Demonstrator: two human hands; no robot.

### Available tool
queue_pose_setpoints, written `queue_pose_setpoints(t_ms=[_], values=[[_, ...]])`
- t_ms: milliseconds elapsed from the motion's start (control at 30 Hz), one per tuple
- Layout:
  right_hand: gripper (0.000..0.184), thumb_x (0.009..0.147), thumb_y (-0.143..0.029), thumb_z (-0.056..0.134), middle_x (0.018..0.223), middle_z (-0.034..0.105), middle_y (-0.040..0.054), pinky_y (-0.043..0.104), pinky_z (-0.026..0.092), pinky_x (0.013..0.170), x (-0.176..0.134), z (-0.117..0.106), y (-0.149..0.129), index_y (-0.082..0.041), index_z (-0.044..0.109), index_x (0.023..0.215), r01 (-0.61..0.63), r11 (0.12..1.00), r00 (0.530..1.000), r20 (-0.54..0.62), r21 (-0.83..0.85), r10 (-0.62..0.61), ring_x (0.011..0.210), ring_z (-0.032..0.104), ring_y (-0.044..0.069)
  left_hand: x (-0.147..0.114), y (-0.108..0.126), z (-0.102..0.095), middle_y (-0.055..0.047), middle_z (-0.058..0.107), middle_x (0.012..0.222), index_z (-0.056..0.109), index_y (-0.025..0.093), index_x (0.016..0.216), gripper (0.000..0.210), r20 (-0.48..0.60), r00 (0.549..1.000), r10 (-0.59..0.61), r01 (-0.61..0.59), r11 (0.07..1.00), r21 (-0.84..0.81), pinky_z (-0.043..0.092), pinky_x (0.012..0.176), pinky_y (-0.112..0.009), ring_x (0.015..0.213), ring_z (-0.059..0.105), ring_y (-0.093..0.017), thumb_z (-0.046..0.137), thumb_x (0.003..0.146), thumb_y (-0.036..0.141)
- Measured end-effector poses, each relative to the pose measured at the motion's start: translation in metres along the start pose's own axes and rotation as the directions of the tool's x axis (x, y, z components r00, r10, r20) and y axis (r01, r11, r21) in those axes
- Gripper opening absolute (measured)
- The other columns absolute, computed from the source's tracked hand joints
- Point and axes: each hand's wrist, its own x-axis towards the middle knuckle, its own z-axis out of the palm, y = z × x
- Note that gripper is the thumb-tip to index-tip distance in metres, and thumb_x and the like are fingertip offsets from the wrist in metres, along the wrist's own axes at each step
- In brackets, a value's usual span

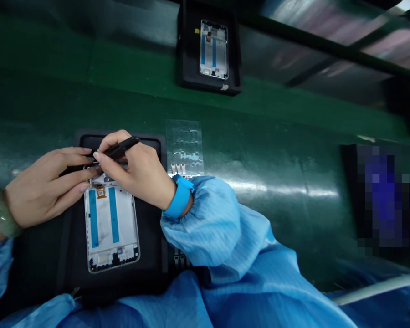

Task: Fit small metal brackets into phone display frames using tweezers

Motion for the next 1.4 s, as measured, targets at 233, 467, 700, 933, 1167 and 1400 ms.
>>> queue_pose_setpoints(t_ms=[233,467,700,933,1167,1400], values=[[0.011,0.086,-0.026,0.059,0.085,0.061,-0.0005,0.020,0.051,0.065,-0.001,0.001,0.000,-0.016,0.056,0.091,0.072,0.996,0.997,-0.005,-0.059,-0.072,0.072,0.061,0.008,0.000,-0.001,0.000,-0.016,0.056,0.108,0.057,0.009,0.112,0.028,-0.003,1.000,0.007,-0.007,1.000,0.003,0.048,0.092,-0.051,0.116,0.050,-0.034,0.052,0.086,0.017],[0.011,0.087,-0.027,0.057,0.086,0.062,0.0005,0.022,0.051,0.063,-0.001,0.000,-0.002,-0.017,0.056,0.090,0.059,0.996,0.998,0.004,-0.066,-0.059,0.070,0.060,0.009,-0.001,-0.001,0.001,-0.015,0.056,0.110,0.056,0.010,0.114,0.029,-0.002,1.000,0.001,-0.001,1.000,-0.002,0.047,0.093,-0.049,0.117,0.050,-0.032,0.052,0.086,0.018],[0.006,0.087,-0.023,0.056,0.085,0.061,0.0006,0.023,0.050,0.069,-0.001,0.000,-0.005,-0.016,0.055,0.087,0.121,0.981,0.992,-0.019,-0.152,-0.125,0.076,0.060,0.010,-0.001,-0.001,0.001,-0.014,0.056,0.110,0.055,0.013,0.114,0.028,0.004,1.000,-0.012,0.012,1.000,-0.009,0.047,0.094,-0.049,0.120,0.048,-0.032,0.051,0.087,0.019],[0.003,0.088,-0.020,0.053,0.085,0.060,0.0014,0.024,0.050,0.069,-0.002,0.001,-0.004,-0.017,0.053,0.087,0.121,0.979,0.992,-0.017,-0.163,-0.125,0.076,0.059,0.011,-0.001,0.000,0.001,-0.013,0.056,0.110,0.055,0.015,0.115,0.028,0.005,0.999,-0.032,0.032,0.999,-0.017,0.047,0.094,-0.050,0.120,0.048,-0.031,0.050,0.087,0.020],[0.005,0.086,-0.023,0.054,0.079,0.056,-0.0014,0.024,0.049,0.059,0.015,-0.006,-0.005,-0.020,0.050,0.085,0.025,0.992,0.994,0.112,-0.127,-0.011,0.063,0.053,0.009,0.000,-0.001,0.000,-0.016,0.056,0.110,0.056,0.010,0.113,0.029,0.000,1.000,-0.002,0.002,1.000,-0.007,0.047,0.093,-0.050,0.118,0.049,-0.033,0.052,0.086,0.019],[0.009,0.085,-0.026,0.055,0.079,0.057,-0.0013,0.023,0.051,0.057,0.019,-0.008,0.005,-0.020,0.048,0.086,-0.051,0.999,0.992,0.118,0.010,0.049,0.067,0.057,0.010,0.000,0.001,0.000,-0.012,0.056,0.109,0.055,0.015,0.115,0.028,0.008,0.999,-0.042,0.042,0.999,-0.016,0.047,0.095,-0.048,0.120,0.048,-0.030,0.050,0.087,0.020]])
